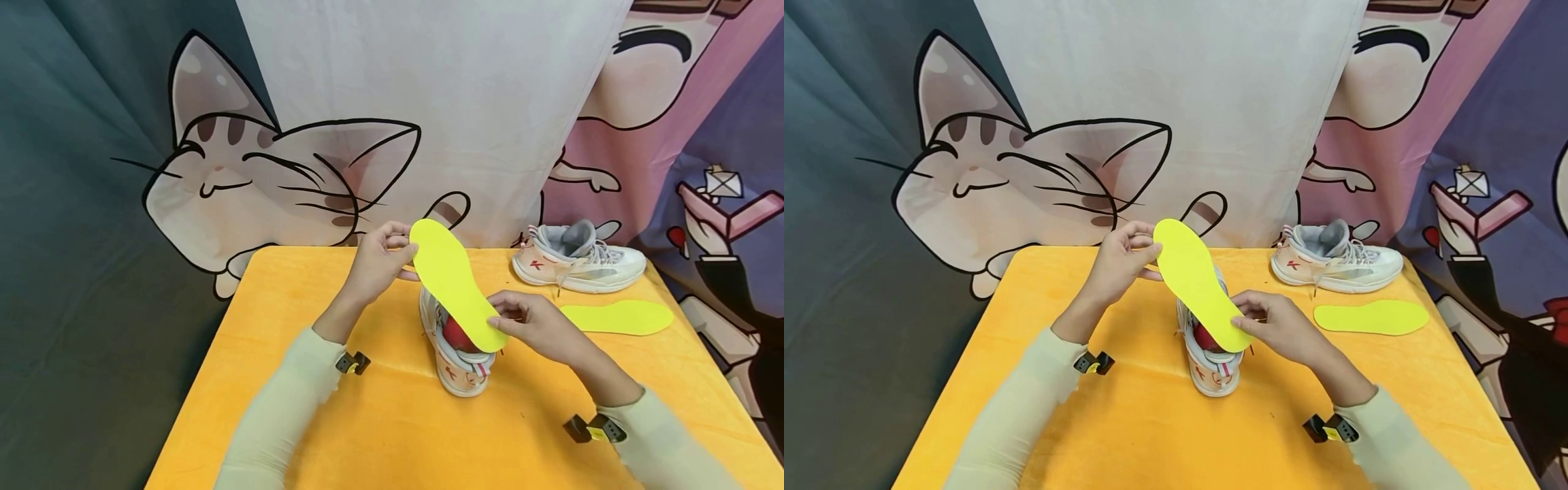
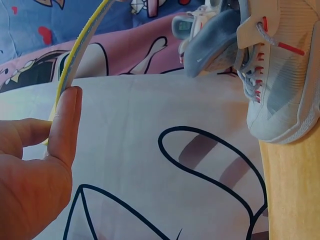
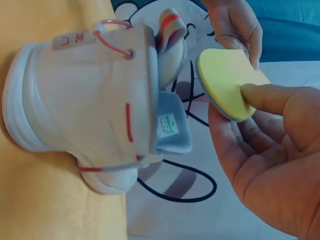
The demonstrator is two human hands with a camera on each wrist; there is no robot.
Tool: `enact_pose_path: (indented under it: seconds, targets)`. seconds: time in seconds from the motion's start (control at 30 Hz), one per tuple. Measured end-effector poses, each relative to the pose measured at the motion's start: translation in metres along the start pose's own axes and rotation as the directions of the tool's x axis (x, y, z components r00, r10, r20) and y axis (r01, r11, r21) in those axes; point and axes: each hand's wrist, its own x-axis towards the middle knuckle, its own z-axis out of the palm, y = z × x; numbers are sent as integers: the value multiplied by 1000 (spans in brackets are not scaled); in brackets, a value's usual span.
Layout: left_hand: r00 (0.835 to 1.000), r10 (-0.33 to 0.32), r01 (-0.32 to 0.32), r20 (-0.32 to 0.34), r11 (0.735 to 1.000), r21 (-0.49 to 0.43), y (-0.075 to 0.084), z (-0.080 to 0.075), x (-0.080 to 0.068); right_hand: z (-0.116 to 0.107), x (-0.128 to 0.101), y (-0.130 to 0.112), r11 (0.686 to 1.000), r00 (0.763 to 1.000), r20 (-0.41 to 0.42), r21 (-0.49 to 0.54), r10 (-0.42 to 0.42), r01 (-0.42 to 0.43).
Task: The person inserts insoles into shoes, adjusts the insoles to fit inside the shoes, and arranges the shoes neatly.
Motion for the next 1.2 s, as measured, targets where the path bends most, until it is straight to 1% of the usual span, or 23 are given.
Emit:
enact_pose_path:
  seconds: [0.13, 0.2, 0.27, 0.37, 0.5, 0.57, 0.7, 0.83, 0.97, 1.2]
  targets:
    - [1000, 15, -15, -6, 1000, -15, 0, 2, -3, -7, 1, -5, 1000, 1000, 6, -16, 9, -9]
    - [1000, 17, -18, -12, 1000, -22, 0, 4, -4, -10, 3, -9, 1000, 1000, 2, -28, -4, 4]
    - [1000, 18, -19, -18, 999, -30, -1, 6, -6, -12, 5, -13, 998, 1000, -10, -55, -21, 20]
    - [999, 21, -23, -35, 999, -33, -2, 11, -8, -12, 11, -21, 991, 999, -39, -133, -31, 26]
    - [998, 25, -26, -62, 1000, -17, -5, 18, -13, -5, 22, -34, 968, 997, -68, -249, -27, 9]
    - [997, 31, -31, -70, 1000, -3, -7, 22, -16, 1, 29, -40, 956, 997, -74, -294, -37, 14]
    - [996, 44, -44, -78, 999, 5, -9, 29, -18, 10, 41, -48, 930, 994, -84, -365, -71, 35]
    - [995, 47, -48, -84, 999, -10, -11, 33, -19, 14, 48, -51, 907, 993, -96, -420, -65, 19]
    - [995, 49, -50, -83, 999, -14, -13, 34, -20, 15, 51, -50, 893, 992, -113, -451, -64, 7]
    - [995, 45, -48, -91, 998, -34, -14, 34, -21, 12, 55, -49, 889, 988, -107, -456, -108, 48]
